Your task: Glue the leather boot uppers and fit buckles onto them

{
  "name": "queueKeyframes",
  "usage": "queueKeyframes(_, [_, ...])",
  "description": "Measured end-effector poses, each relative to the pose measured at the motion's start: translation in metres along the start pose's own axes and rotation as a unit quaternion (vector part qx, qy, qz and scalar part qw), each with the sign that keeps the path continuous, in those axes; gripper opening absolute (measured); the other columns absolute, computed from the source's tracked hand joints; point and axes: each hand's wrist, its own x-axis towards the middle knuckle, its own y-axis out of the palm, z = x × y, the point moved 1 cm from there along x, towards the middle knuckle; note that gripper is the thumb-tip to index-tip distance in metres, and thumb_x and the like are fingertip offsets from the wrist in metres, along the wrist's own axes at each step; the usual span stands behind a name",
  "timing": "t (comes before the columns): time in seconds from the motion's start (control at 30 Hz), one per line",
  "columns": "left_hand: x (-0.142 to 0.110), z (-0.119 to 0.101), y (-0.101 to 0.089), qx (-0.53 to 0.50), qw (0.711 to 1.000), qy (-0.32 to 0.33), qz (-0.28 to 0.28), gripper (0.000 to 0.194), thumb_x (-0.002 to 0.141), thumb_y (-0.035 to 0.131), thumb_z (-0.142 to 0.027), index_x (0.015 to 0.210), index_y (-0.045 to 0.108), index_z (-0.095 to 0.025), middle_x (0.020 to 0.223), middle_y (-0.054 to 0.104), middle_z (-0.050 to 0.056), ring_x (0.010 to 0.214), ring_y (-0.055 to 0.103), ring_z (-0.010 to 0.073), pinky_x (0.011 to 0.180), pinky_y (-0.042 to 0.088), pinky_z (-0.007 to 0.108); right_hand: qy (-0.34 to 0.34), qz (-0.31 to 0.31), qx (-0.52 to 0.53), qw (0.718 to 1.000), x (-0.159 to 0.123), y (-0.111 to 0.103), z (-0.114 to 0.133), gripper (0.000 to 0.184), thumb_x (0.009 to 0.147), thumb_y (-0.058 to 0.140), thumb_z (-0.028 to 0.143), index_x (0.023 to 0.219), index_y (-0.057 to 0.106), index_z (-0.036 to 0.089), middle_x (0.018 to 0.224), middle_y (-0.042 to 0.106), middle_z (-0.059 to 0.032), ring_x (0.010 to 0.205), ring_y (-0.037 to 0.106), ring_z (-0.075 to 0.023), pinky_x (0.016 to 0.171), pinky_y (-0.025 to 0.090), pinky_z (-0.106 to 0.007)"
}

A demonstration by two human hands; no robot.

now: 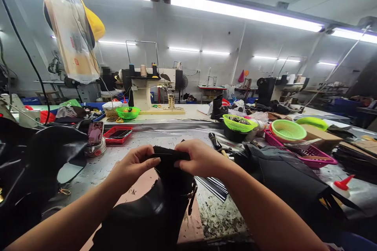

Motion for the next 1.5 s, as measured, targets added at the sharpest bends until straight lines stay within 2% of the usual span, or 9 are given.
queueKeyframes(0.17, [-0.001, 0.001, 0.002, 0.049, 0.998, 0.038, -0.033, 0.023, 0.066, 0.061, -0.033, 0.056, 0.049, -0.016, 0.062, 0.045, -0.002, 0.062, 0.042, 0.0121, 0.059, 0.033, 0.024, 0.015, -0.034, 0.059, 0.998, 0.002, 0.009, 0.0, 0.009, 0.071, 0.058, 0.021, 0.069, 0.062, 0.013, 0.057, 0.054, 0.0031, 0.055, 0.046, -0.0095, 0.051, 0.033, -0.02])
queueKeyframes(0.33, [-0.002, 0.007, 0.001, -0.028, 0.998, 0.026, -0.055, 0.022, 0.061, 0.07, -0.03, 0.066, 0.054, -0.017, 0.076, 0.047, 0.0, 0.069, 0.047, 0.0127, 0.061, 0.038, 0.024, 0.026, -0.066, 0.093, 0.993, 0.002, 0.013, -0.001, 0.007, 0.069, 0.06, 0.019, 0.067, 0.063, 0.013, 0.058, 0.056, 0.0024, 0.057, 0.048, -0.0105, 0.053, 0.035, -0.021])
queueKeyframes(0.77, [-0.001, 0.015, 0.003, -0.16, 0.985, -0.029, -0.051, 0.037, 0.057, 0.074, -0.033, 0.057, 0.041, -0.015, 0.054, 0.045, -0.005, 0.056, 0.045, 0.0088, 0.056, 0.035, 0.022, 0.036, -0.062, 0.112, 0.991, 0.001, 0.015, -0.002, 0.011, 0.069, 0.06, 0.024, 0.067, 0.062, 0.014, 0.058, 0.055, 0.0017, 0.056, 0.048, -0.0112, 0.054, 0.037, -0.023])
queueKeyframes(1.0, [-0.003, 0.008, 0.01, -0.153, 0.985, -0.011, -0.079, 0.038, 0.053, 0.075, -0.022, 0.079, 0.047, -0.019, 0.059, 0.054, -0.006, 0.056, 0.049, 0.0092, 0.053, 0.037, 0.02, 0.019, 0.01, -0.022, 1.0, 0.0, 0.01, 0.007, 0.008, 0.068, 0.059, 0.021, 0.063, 0.058, 0.015, 0.052, 0.048, 0.0045, 0.05, 0.04, -0.008, 0.047, 0.027, -0.02])
queueKeyframes(1.1, [-0.005, 0.009, 0.011, -0.129, 0.991, -0.011, -0.047, 0.025, 0.054, 0.074, -0.023, 0.069, 0.056, -0.015, 0.059, 0.056, -0.003, 0.057, 0.049, 0.0094, 0.054, 0.038, 0.021, -0.029, 0.018, -0.088, 0.996, 0.0, 0.011, 0.015, 0.008, 0.073, 0.057, 0.02, 0.068, 0.06, 0.015, 0.059, 0.056, 0.0008, 0.055, 0.045, -0.0097, 0.05, 0.029, -0.021])
queueKeyframes(1.23, [-0.017, 0.011, 0.0, -0.133, 0.99, 0.005, -0.041, 0.019, 0.056, 0.074, -0.022, 0.068, 0.061, -0.016, 0.055, 0.053, -0.004, 0.054, 0.047, 0.0087, 0.054, 0.036, 0.021, -0.066, -0.002, -0.06, 0.996, -0.006, 0.013, 0.012, 0.012, 0.075, 0.058, 0.023, 0.067, 0.062, 0.015, 0.058, 0.059, -0.0002, 0.052, 0.048, -0.0094, 0.051, 0.031, -0.02])
queueKeyframes(1.3, [-0.023, 0.005, -0.01, -0.082, 0.996, 0.025, -0.026, 0.023, 0.06, 0.072, -0.022, 0.081, 0.063, -0.019, 0.055, 0.051, -0.005, 0.055, 0.047, 0.0091, 0.055, 0.036, 0.021, -0.075, -0.005, -0.061, 0.995, -0.011, 0.015, 0.008, 0.017, 0.076, 0.059, 0.027, 0.064, 0.061, 0.015, 0.055, 0.058, 0.0, 0.05, 0.048, -0.0093, 0.049, 0.03, -0.021])
queueKeyframes(1.4, [-0.027, -0.014, -0.019, 0.137, 0.986, 0.054, 0.076, 0.032, 0.065, 0.065, -0.019, 0.097, 0.062, -0.024, 0.064, 0.056, -0.003, 0.063, 0.052, 0.0125, 0.06, 0.037, 0.024, -0.108, -0.016, -0.121, 0.987, -0.019, 0.023, 0.009, 0.015, 0.078, 0.055, 0.025, 0.068, 0.062, 0.016, 0.059, 0.062, -0.0017, 0.051, 0.05, -0.0107, 0.05, 0.029, -0.023])
queueKeyframes(1.5, [-0.027, -0.031, -0.013, 0.387, 0.888, 0.132, 0.209, 0.013, 0.068, 0.058, -0.014, 0.077, 0.063, -0.022, 0.063, 0.059, -0.002, 0.06, 0.051, 0.0143, 0.064, 0.035, 0.029, -0.16, -0.023, -0.209, 0.964, -0.026, 0.03, 0.024, 0.017, 0.08, 0.049, 0.02, 0.068, 0.061, 0.017, 0.059, 0.062, -0.0027, 0.048, 0.05, -0.0117, 0.049, 0.025, -0.027])
